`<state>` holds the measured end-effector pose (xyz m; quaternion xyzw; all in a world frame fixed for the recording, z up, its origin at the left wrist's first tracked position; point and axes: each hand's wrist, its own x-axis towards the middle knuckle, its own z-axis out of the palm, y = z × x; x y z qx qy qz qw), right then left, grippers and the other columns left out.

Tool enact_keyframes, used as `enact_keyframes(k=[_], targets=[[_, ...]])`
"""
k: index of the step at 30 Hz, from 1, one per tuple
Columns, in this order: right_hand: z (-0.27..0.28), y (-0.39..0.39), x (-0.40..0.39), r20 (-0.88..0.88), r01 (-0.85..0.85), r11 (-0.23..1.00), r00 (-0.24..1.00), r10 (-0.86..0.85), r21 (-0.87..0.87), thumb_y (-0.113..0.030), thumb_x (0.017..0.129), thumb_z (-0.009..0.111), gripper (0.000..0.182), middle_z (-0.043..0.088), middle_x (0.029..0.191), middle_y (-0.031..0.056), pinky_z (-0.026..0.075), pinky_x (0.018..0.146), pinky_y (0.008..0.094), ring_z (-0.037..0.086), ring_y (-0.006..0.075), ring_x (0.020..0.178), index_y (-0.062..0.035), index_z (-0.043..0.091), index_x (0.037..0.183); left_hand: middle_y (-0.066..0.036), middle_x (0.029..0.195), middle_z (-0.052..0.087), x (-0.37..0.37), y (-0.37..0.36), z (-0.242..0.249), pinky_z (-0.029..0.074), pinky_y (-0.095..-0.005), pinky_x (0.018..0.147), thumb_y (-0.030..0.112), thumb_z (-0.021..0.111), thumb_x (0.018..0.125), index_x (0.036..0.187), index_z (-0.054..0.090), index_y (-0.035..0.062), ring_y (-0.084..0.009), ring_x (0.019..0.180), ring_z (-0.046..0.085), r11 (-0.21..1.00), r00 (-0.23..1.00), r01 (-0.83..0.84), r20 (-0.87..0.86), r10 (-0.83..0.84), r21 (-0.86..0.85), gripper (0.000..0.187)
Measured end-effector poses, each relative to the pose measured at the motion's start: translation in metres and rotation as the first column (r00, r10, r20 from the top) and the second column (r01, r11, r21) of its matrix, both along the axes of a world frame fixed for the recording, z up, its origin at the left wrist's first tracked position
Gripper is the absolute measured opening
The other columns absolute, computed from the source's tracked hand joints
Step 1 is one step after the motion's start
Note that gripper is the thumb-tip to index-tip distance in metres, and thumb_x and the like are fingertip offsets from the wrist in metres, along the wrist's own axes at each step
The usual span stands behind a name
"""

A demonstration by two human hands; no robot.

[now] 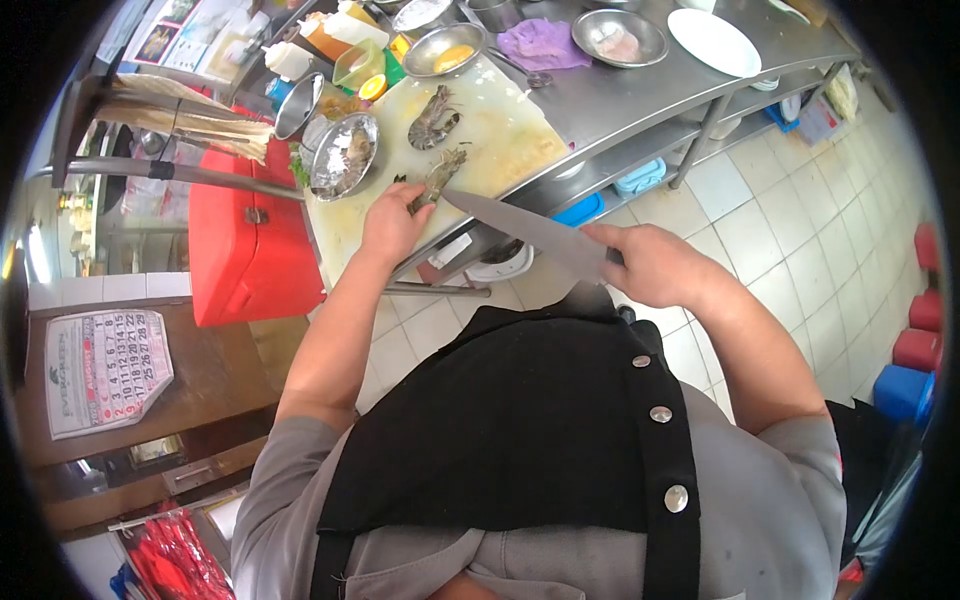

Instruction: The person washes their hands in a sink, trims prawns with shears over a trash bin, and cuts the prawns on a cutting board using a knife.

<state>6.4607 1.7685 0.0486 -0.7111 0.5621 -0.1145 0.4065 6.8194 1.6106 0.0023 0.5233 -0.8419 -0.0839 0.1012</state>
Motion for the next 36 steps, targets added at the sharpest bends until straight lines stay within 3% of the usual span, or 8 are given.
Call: enact_keyframes(k=[4,5,12,14,27,30,33,36], targets=[[0.006,-0.01,-0.002,-0.047,-0.056,0.997,0.997,0.054,-0.043,-0.019,0.096,0.061,0.049,0.072,0.093,0.0183,0.054,0.082,0.0401,0.069,0.0338,0.085,-0.0119,0.053,0.143,-0.015,0.109,0.068,0.006,-0.004,-0.009,0.054,-0.0384,0.082,0.02,0.074,0.085,0.114,0.071,0.0017,-0.0324,0.091,0.067,0.999,0.999,0.03,-0.021,-0.031,-0.032,0.035],[0.015,-0.013,-0.001,-0.05,-0.036,0.998,0.998,0.038,0.047,-0.021,0.094,0.059,0.047,0.071,0.107,0.0219,0.052,0.089,0.0431,0.067,0.0383,0.1,-0.0072,0.055,0.139,-0.015,0.11,0.068,0.007,-0.004,-0.011,0.054,-0.0381,0.082,0.02,0.074,0.085,0.114,0.071,0.0017,-0.0323,0.091,0.067,0.999,0.999,0.033,-0.023,-0.034,-0.041,0.035],[0.03,-0.02,-0.003,-0.128,-0.053,0.994,0.99,0.065,0.094,-0.024,0.096,0.059,0.048,0.07,0.112,0.0216,0.051,0.091,0.0434,0.066,0.0375,0.104,-0.0077,0.054,0.141,-0.015,0.115,0.068,0.004,-0.001,-0.007,0.054,-0.0378,0.085,0.019,0.074,0.085,0.115,0.07,0.0019,-0.0325,0.094,0.067,0.998,1.0,0.027,-0.005,-0.028,-0.05,0.035],[0.032,-0.021,-0.001,-0.136,-0.054,0.993,0.988,0.067,0.1,-0.024,0.096,0.059,0.047,0.07,0.111,0.0211,0.051,0.091,0.0433,0.066,0.0373,0.103,-0.0072,0.054,0.14,-0.013,0.118,0.068,0.002,0.002,-0.006,0.052,-0.0383,0.091,0.017,0.073,0.085,0.115,0.071,0.0031,-0.0319,0.104,0.065,1.0,1.0,-0.003,-0.006,0.003,-0.026,0.033],[-0.001,-0.022,0.022,0.141,-0.043,0.985,0.99,0.019,0.168,-0.023,0.098,0.057,0.042,0.07,0.107,0.0173,0.052,0.087,0.0393,0.068,0.0308,0.098,-0.011,0.055,0.138,-0.016,0.116,0.068,-0.005,0.008,0.001,0.052,-0.0394,0.093,0.021,0.074,0.084,0.115,0.071,0.0021,-0.0326,0.107,0.064,0.987,0.988,-0.154,-0.002,0.155,0.037,0.036],[-0.009,-0.027,0.026,0.143,-0.038,0.987,0.99,0.016,0.154,-0.024,0.098,0.057,0.044,0.07,0.108,0.017,0.053,0.087,0.0386,0.068,0.0303,0.098,-0.011,0.054,0.14,-0.017,0.107,0.07,-0.002,0.006,0.001,0.054,-0.0381,0.085,0.021,0.072,0.088,0.113,0.071,0.0011,-0.0309,0.095,0.069,0.993,0.994,-0.103,0.028,0.105,-0.049,0.032],[-0.014,-0.031,0.021,0.101,-0.027,0.991,0.995,0.014,0.133,-0.025,0.098,0.058,0.046,0.07,0.11,0.0179,0.053,0.087,0.0385,0.068,0.031,0.099,-0.0107,0.053,0.142,-0.016,0.1,0.073,0.012,0.0,-0.006,0.055,-0.0356,0.081,0.018,0.072,0.089,0.107,0.074,0.0019,-0.0275,0.09,0.071,0.967,0.946,-0.22,-0.214,0.243,0.127,0.025],[-0.022,-0.035,0.02,0.088,-0.062,0.993,0.995,0.053,0.099,-0.026,0.098,0.058,0.05,0.07,0.111,0.0192,0.053,0.087,0.0387,0.068,0.0316,0.099,-0.0095,0.049,0.144,-0.014,0.098,0.074,0.015,0.011,-0.015,0.056,-0.0363,0.08,0.017,0.073,0.087,0.1,0.076,0.0038,-0.0286,0.085,0.071,0.975,0.93,-0.21,-0.294,0.221,0.071,0.019]])
